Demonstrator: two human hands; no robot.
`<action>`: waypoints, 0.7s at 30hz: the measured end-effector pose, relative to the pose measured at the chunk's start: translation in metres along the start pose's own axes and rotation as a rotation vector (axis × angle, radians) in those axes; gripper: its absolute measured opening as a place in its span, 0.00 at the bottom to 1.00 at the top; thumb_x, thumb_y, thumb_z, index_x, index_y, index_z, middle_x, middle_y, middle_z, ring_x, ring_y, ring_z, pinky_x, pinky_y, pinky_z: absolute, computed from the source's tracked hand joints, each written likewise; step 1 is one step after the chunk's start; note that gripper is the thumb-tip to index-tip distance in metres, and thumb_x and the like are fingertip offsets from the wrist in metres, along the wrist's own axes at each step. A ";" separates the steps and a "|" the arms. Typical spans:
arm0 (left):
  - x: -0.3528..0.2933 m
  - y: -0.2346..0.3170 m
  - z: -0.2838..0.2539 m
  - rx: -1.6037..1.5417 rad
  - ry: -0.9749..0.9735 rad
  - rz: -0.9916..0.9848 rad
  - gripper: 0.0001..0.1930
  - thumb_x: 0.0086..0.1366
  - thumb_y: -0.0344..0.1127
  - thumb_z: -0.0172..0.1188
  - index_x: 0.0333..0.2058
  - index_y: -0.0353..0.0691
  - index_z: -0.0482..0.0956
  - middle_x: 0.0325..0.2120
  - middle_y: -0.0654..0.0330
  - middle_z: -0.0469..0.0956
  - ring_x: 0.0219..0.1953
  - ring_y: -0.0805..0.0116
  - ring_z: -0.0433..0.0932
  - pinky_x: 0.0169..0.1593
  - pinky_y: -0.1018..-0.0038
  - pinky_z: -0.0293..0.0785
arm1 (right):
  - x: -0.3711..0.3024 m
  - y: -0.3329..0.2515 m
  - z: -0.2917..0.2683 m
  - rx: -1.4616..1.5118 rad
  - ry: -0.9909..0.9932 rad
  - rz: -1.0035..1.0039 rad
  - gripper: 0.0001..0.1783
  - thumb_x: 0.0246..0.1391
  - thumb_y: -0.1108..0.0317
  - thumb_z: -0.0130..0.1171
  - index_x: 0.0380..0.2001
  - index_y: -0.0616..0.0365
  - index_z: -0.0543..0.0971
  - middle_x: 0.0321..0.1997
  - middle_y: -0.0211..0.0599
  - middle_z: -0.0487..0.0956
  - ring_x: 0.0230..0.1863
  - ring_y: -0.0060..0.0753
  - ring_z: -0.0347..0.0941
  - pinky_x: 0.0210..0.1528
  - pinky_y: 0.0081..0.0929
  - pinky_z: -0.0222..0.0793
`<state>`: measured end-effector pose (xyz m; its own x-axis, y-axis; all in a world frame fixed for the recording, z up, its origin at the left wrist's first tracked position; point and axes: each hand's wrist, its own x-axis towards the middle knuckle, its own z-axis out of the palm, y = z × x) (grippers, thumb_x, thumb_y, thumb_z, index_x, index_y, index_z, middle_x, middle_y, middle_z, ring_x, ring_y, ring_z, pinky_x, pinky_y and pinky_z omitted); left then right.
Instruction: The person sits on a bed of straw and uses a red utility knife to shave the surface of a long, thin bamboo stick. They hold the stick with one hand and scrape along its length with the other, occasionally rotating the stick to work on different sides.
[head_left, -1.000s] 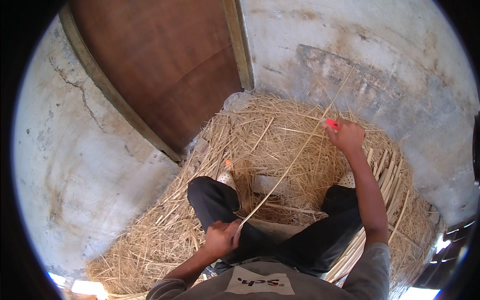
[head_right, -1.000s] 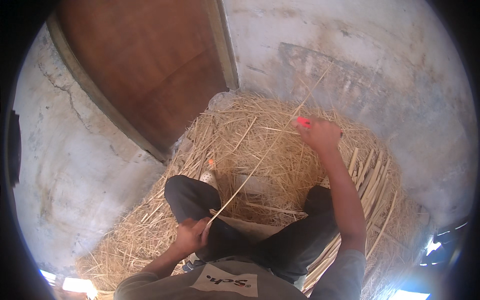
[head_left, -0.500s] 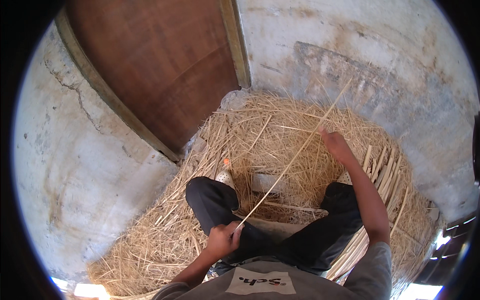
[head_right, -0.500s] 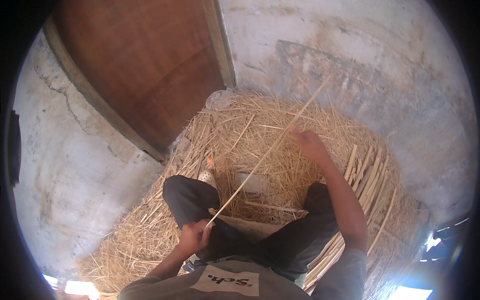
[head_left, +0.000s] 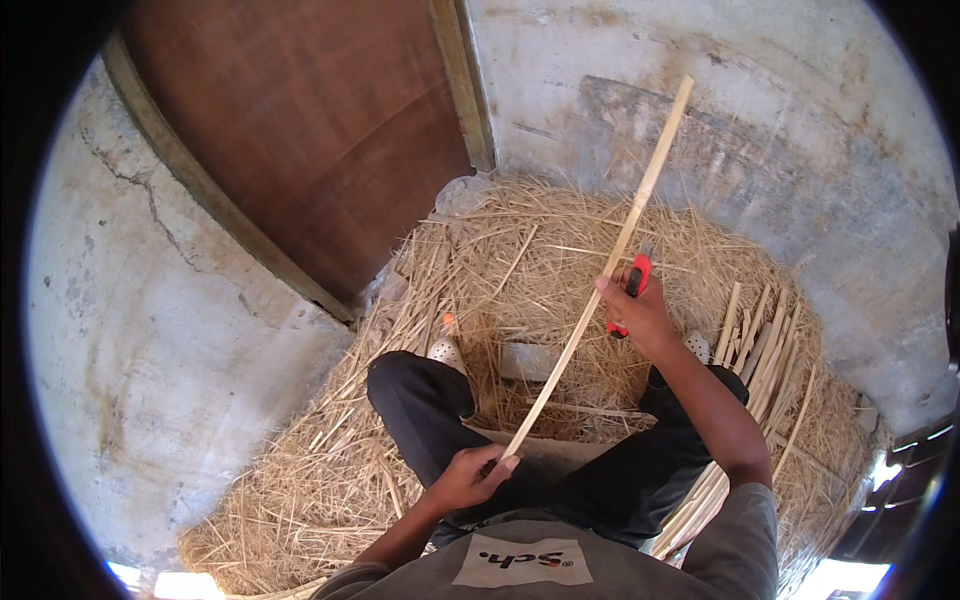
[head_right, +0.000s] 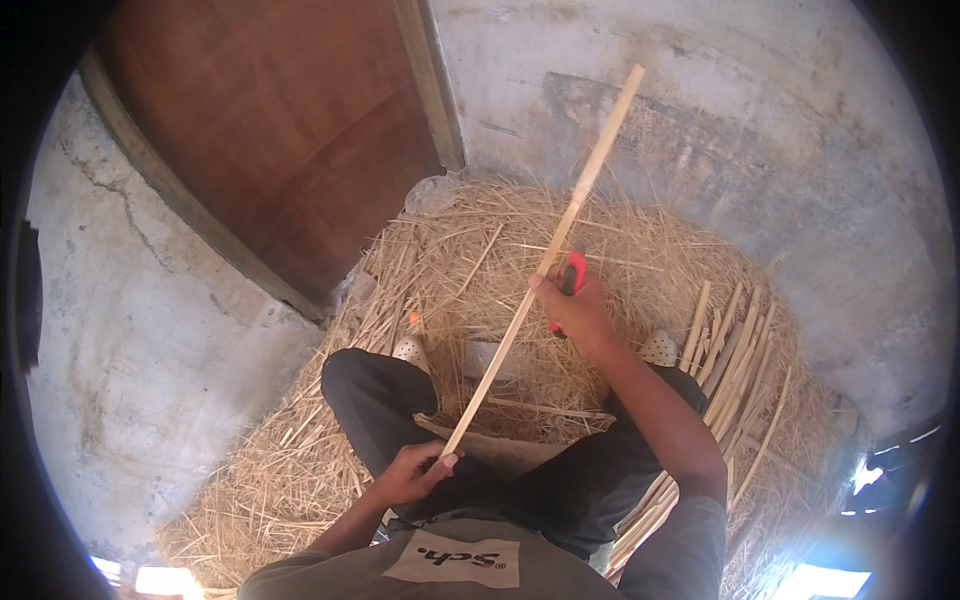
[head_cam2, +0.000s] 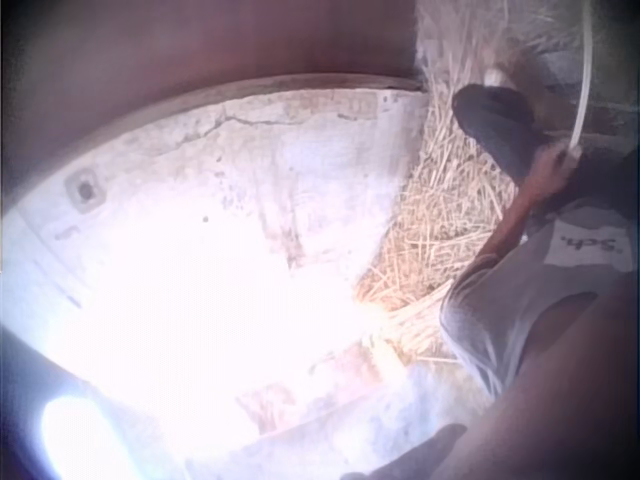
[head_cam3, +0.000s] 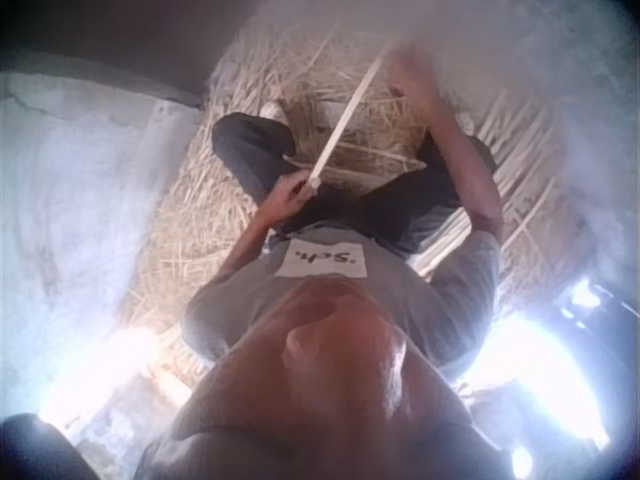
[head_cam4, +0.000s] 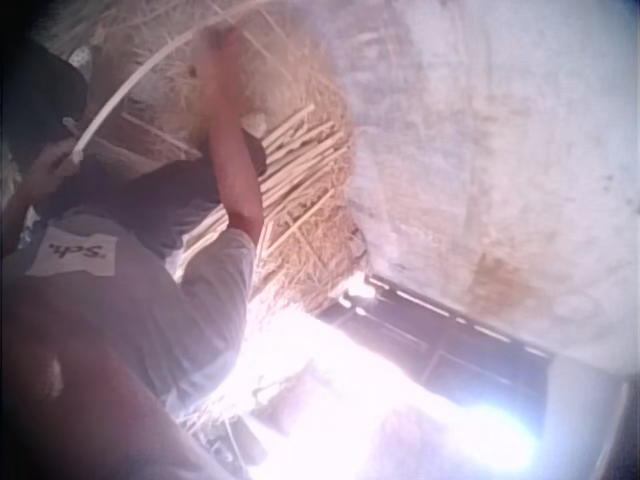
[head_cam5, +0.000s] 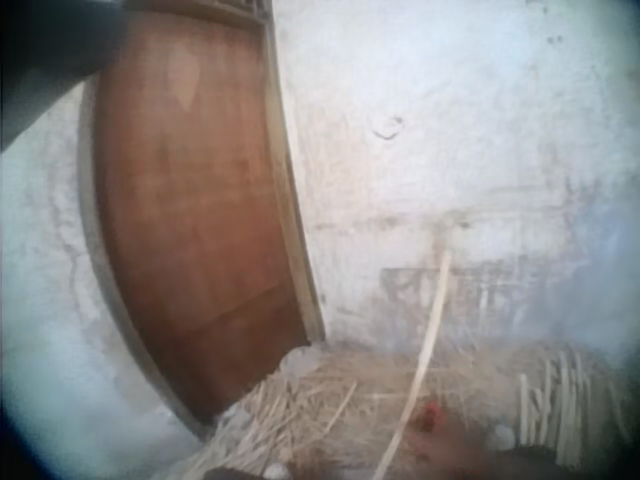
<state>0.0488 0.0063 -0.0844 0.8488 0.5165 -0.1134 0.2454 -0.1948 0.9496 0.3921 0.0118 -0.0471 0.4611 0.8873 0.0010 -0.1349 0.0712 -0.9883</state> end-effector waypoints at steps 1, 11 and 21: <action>0.001 0.004 0.003 -0.117 -0.061 -0.082 0.13 0.70 0.35 0.49 0.47 0.35 0.75 0.26 0.59 0.77 0.23 0.72 0.75 0.30 0.76 0.74 | -0.003 -0.003 0.006 -0.001 -0.030 0.016 0.13 0.55 0.63 0.64 0.30 0.60 0.73 0.15 0.20 0.64 0.14 0.12 0.56 0.15 0.17 0.51; 0.114 0.054 0.006 -0.860 -0.043 -0.007 0.24 0.73 0.45 0.46 0.62 0.38 0.62 0.18 0.67 0.68 0.14 0.80 0.62 0.18 0.83 0.60 | -0.013 -0.009 0.030 -0.211 -0.118 -0.033 0.18 0.53 0.55 0.66 0.28 0.61 0.78 0.17 0.20 0.69 0.17 0.13 0.64 0.19 0.19 0.59; 0.096 0.069 0.008 -0.175 0.257 0.072 0.21 0.71 0.36 0.50 0.59 0.34 0.67 0.17 0.71 0.63 0.20 0.87 0.59 0.25 0.85 0.60 | -0.024 -0.018 0.019 -1.261 0.007 -0.669 0.31 0.51 0.37 0.56 0.17 0.56 0.71 0.10 0.40 0.69 0.13 0.44 0.70 0.18 0.40 0.64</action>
<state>0.1507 0.0362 -0.0323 0.7095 0.7046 0.0124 0.0855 -0.1036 0.9909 0.3668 -0.0023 -0.0263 0.1308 0.8462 0.5165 0.9614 0.0190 -0.2746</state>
